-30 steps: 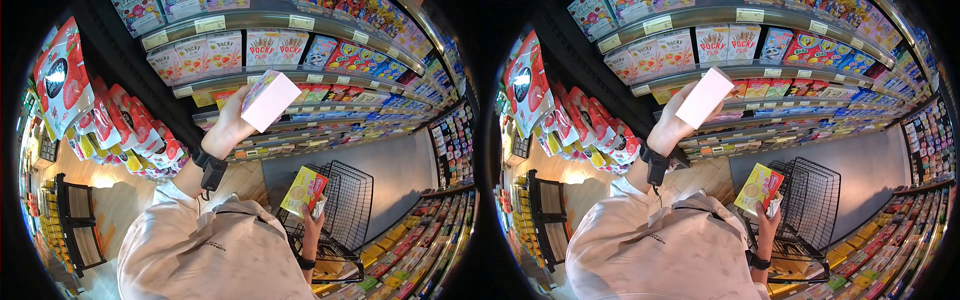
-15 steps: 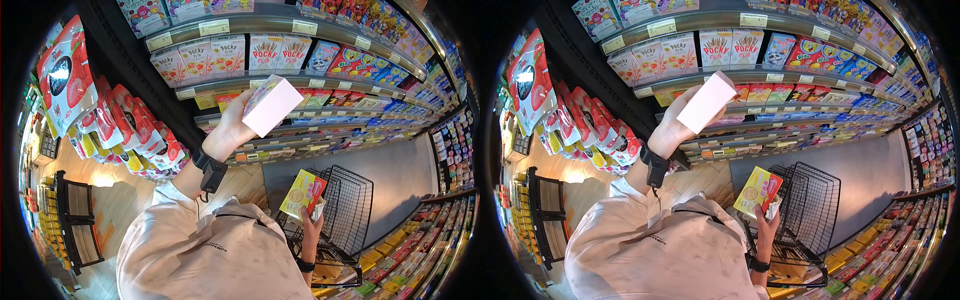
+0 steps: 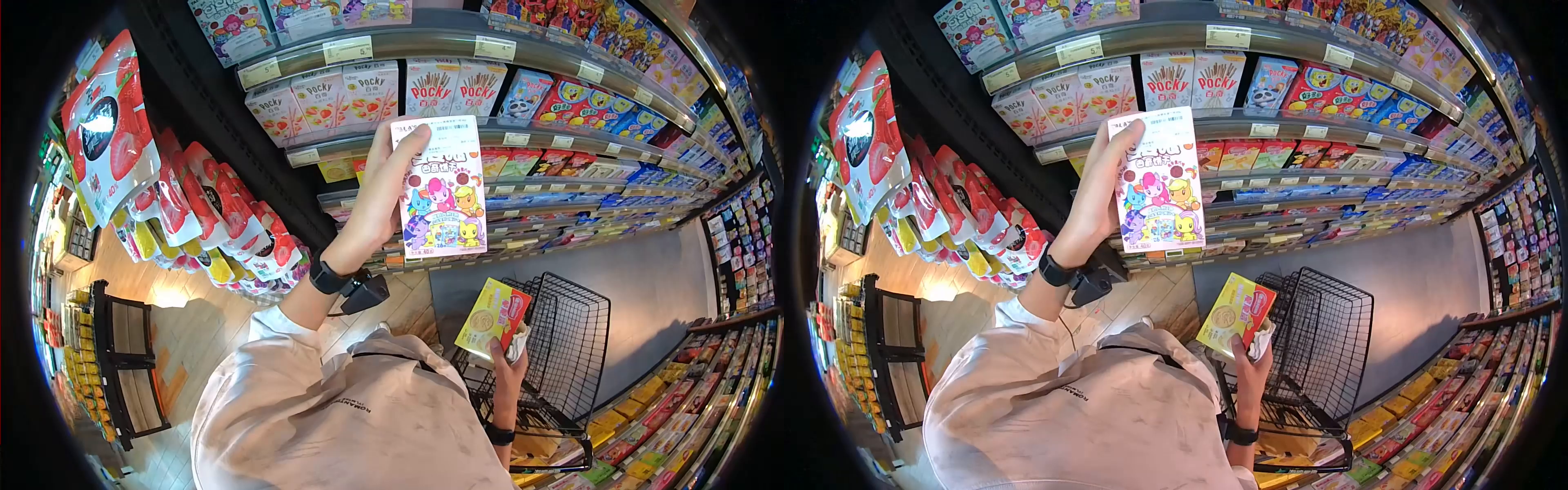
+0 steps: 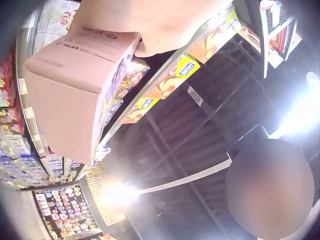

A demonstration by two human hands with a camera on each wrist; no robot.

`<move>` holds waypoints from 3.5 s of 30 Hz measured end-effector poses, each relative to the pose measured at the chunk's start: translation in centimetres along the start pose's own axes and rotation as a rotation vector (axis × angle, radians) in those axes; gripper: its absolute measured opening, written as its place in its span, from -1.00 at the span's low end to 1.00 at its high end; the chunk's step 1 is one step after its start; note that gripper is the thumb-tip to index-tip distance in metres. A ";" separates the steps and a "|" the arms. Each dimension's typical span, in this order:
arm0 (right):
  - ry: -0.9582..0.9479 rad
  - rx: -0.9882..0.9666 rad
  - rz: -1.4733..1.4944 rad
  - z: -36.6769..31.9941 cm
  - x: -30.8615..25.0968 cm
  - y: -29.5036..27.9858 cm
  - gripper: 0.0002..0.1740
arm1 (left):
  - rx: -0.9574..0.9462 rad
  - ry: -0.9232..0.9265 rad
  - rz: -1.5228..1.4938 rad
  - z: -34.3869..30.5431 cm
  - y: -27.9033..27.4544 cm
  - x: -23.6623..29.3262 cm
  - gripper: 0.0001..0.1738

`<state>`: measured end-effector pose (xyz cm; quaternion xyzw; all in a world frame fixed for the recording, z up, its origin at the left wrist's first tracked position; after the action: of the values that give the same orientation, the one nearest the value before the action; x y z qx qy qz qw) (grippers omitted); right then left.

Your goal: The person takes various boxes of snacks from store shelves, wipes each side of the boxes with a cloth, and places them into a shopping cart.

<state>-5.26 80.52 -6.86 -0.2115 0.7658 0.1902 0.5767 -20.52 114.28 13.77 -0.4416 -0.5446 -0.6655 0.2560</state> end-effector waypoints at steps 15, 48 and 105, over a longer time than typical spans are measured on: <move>-0.018 0.016 -0.010 0.0 -0.3 0.3 -0.55 | -0.072 0.021 0.028 -1.2 1.3 1.5 -0.58; -0.033 0.033 0.065 0.3 -0.6 -0.4 -0.51 | -0.117 0.001 0.110 -1.5 1.1 0.0 -0.55; 0.221 0.412 -0.148 5.8 24.5 -32.3 -0.24 | 0.163 1.365 0.655 2.6 13.2 21.2 -0.54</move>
<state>10.95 54.02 -33.49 -0.1644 0.8292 -0.0372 0.5329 -19.04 116.04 38.72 -0.0508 -0.1542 -0.6388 0.7521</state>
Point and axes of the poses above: each hand's wrist, its own z-axis towards the middle knuckle, its own y-axis out of the palm, x = y × z, the point moved 10 cm from there along z, towards the middle knuckle, and after that the axes turned 10 degrees about x, right-handed, at the moved point
